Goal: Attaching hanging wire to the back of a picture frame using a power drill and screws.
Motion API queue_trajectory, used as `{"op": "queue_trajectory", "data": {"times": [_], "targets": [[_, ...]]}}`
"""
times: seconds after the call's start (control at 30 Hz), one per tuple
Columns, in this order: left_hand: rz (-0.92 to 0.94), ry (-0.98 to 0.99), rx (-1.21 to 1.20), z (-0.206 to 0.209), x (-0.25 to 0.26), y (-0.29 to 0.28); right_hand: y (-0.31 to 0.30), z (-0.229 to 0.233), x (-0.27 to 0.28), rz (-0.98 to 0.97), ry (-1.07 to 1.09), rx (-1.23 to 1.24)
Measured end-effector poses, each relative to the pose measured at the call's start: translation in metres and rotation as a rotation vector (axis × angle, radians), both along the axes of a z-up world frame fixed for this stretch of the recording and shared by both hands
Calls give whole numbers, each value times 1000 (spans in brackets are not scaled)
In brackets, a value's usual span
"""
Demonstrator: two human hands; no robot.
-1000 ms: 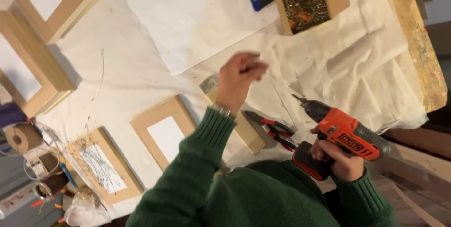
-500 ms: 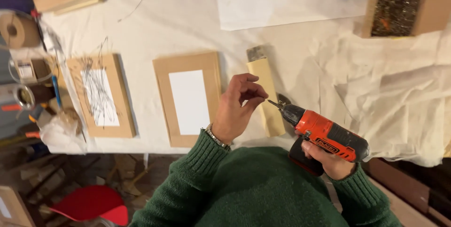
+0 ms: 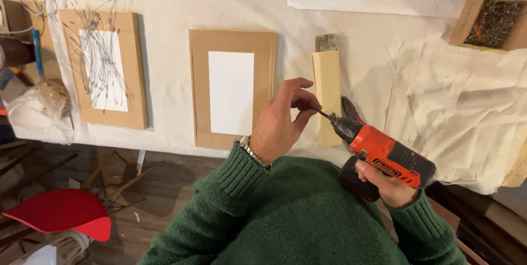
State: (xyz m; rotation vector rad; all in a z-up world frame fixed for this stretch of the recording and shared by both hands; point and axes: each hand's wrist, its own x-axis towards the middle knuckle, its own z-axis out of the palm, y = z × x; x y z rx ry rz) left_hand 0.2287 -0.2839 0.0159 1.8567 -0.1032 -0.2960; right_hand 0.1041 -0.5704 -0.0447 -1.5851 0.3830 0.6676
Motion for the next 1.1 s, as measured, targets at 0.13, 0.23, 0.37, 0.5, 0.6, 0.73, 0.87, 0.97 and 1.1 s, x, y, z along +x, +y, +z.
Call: {"op": "queue_trajectory", "data": {"times": [0.13, 0.23, 0.37, 0.5, 0.6, 0.73, 0.87, 0.97, 1.1], "targets": [[-10, 11, 9, 4, -10, 12, 2, -2, -7, 47, -22, -11], [-36, -65, 64, 8, -20, 25, 13, 13, 3, 39, 17, -4], [-150, -68, 204, 5, -45, 51, 38, 32, 18, 332, -195, -5], [-248, 91, 221, -6, -59, 82, 68, 37, 13, 446, -229, 47], [-285, -133, 168, -9, -49, 122, 91, 42, -1, 424, -153, -142], [-5, -55, 183, -76, 18, 211, 117, 43, -28, 303, -187, -257], [330, -234, 555, -160, 133, 308, 130, 25, -77, 131, -179, -449], [401, -388, 700, -187, 198, 335, 145, 19, -99, 27, -91, -539], [365, -429, 795, -228, 240, 355, 169, 20, -112, -5, -60, -578]]}}
